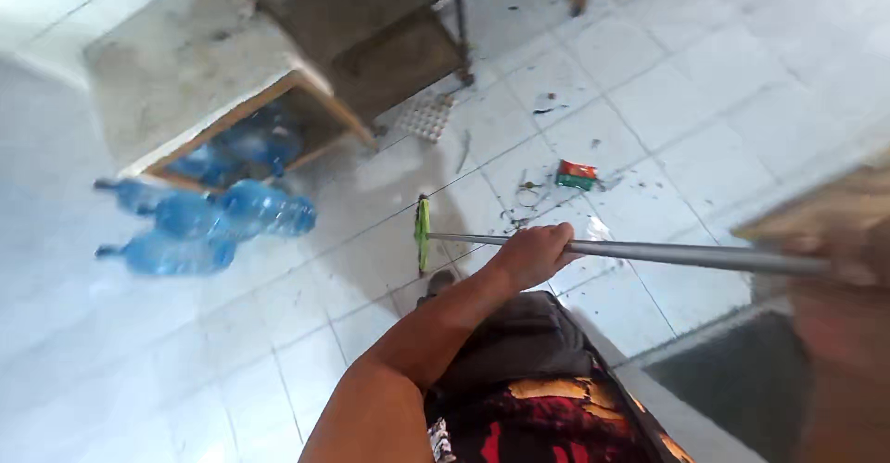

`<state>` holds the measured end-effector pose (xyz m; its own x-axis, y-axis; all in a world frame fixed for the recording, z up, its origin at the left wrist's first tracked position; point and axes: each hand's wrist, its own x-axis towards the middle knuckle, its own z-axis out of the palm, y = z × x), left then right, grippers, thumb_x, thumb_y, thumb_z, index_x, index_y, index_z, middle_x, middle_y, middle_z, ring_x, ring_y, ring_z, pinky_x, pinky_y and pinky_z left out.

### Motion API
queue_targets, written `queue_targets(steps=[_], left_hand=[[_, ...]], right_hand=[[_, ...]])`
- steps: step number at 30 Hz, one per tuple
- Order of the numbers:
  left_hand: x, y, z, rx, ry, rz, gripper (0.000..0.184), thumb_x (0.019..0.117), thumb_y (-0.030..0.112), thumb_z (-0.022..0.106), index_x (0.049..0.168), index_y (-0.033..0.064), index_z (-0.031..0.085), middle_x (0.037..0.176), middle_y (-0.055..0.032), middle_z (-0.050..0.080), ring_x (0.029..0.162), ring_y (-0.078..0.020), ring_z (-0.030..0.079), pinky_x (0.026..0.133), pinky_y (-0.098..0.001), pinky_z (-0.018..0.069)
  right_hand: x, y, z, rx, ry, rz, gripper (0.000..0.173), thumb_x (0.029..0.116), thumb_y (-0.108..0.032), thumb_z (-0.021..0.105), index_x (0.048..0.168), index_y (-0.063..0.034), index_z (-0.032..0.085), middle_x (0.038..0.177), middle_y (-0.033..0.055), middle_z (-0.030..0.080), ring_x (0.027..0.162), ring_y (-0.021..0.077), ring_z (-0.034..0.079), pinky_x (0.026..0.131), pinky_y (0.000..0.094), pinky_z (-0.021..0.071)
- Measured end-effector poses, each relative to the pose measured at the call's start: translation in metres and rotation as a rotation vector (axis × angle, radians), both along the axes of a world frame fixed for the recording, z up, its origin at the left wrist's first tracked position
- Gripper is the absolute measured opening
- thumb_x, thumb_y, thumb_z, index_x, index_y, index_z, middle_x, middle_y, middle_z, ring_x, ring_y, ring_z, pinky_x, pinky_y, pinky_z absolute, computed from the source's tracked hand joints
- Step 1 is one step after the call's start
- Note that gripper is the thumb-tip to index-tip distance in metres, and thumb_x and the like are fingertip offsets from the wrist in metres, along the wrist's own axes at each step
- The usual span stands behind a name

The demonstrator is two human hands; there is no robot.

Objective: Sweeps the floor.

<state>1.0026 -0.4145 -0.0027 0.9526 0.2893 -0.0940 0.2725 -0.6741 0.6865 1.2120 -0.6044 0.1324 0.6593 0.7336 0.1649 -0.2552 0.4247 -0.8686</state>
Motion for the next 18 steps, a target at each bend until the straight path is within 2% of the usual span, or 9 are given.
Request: queue_targets(steps=[2,4,6,8,9,11,12,15,18], left_hand=[[-0.041,-0.002,-0.017,0.051,0.112,0.192,0.036,0.1019,0.04,0.061,0.109,0.0062,0.067,0.1,-0.0101,0.07,0.097,-0.0252,0.07,0.088,-0.0474,0.0582],[-0.084,-0.008,-0.03,0.111,0.239,0.413,0.036,0.0988,0.04,0.063,0.114,0.0082,0.07,0.113,-0.0132,0.069,0.108,-0.0295,0.067,0.093,-0.0508,0.0569],[-0.121,-0.017,-0.045,0.182,0.374,0.646,0.032,0.0956,0.04,0.067,0.115,0.015,0.071,0.12,-0.0159,0.064,0.112,-0.0345,0.063,0.09,-0.0545,0.0566],[-0.145,-0.027,-0.058,0.132,0.583,0.84,0.033,0.0961,0.039,0.065,0.121,0.018,0.069,0.123,-0.0242,0.06,0.111,-0.0434,0.062,0.083,-0.0605,0.0561],[-0.152,-0.025,-0.066,0.064,0.693,0.903,0.037,0.0978,0.039,0.063,0.128,0.0184,0.066,0.126,-0.0277,0.06,0.112,-0.0466,0.063,0.084,-0.0631,0.056],[-0.164,-0.013,-0.093,-0.066,0.839,0.975,0.042,0.1006,0.037,0.057,0.139,0.018,0.059,0.127,-0.0288,0.062,0.114,-0.0491,0.062,0.087,-0.0655,0.0538],[-0.17,-0.018,-0.11,-0.12,0.877,0.982,0.043,0.1008,0.036,0.057,0.138,0.0162,0.059,0.126,-0.0282,0.063,0.114,-0.0487,0.062,0.088,-0.0659,0.0531],[-0.155,-0.026,-0.149,-0.227,0.852,0.925,0.036,0.0986,0.03,0.06,0.123,0.0052,0.065,0.112,-0.0245,0.069,0.107,-0.0437,0.067,0.087,-0.0636,0.0544],[-0.085,-0.04,-0.161,-0.28,0.718,0.797,0.032,0.1005,0.026,0.058,0.12,0.002,0.065,0.106,-0.0228,0.07,0.104,-0.0408,0.068,0.088,-0.0617,0.0556]], right_hand=[[-0.022,0.031,-0.02,0.001,0.005,0.234,0.052,0.1051,-0.055,0.039,0.066,-0.0234,0.055,0.056,-0.0075,0.049,0.059,0.0117,0.058,0.08,0.0402,0.0582],[-0.05,0.055,-0.041,-0.026,0.015,0.419,0.047,0.1011,-0.059,0.046,0.069,-0.0272,0.06,0.06,-0.0103,0.053,0.066,0.0099,0.062,0.09,0.0416,0.0571],[-0.08,0.073,-0.07,-0.085,0.026,0.524,0.04,0.1019,-0.051,0.053,0.07,-0.0277,0.06,0.064,-0.0093,0.058,0.074,0.0116,0.066,0.099,0.0455,0.0553],[-0.108,0.081,-0.106,-0.162,0.026,0.581,0.032,0.1022,-0.043,0.058,0.077,-0.0255,0.064,0.073,-0.0052,0.065,0.083,0.0168,0.07,0.1,0.0481,0.0558],[-0.119,0.086,-0.124,-0.182,0.012,0.61,0.028,0.1026,-0.041,0.059,0.083,-0.0233,0.067,0.08,-0.0015,0.069,0.089,0.0212,0.071,0.098,0.0494,0.0567],[-0.137,0.099,-0.157,-0.225,-0.004,0.667,0.024,0.1011,-0.038,0.064,0.088,-0.0184,0.071,0.09,0.0038,0.074,0.095,0.0244,0.072,0.094,0.0484,0.0586],[-0.144,0.096,-0.17,-0.263,-0.018,0.696,0.025,0.1011,-0.036,0.063,0.089,-0.0156,0.071,0.092,0.0048,0.073,0.095,0.0234,0.071,0.092,0.0463,0.0583],[-0.135,0.087,-0.182,-0.275,-0.174,0.719,0.031,0.1042,-0.029,0.056,0.084,-0.009,0.069,0.084,0.0041,0.07,0.086,0.0181,0.069,0.085,0.0401,0.0588],[-0.075,0.07,-0.16,-0.25,-0.276,0.645,0.032,0.1054,-0.031,0.055,0.081,-0.0132,0.067,0.079,-0.0005,0.067,0.078,0.0129,0.066,0.077,0.0359,0.0583]])
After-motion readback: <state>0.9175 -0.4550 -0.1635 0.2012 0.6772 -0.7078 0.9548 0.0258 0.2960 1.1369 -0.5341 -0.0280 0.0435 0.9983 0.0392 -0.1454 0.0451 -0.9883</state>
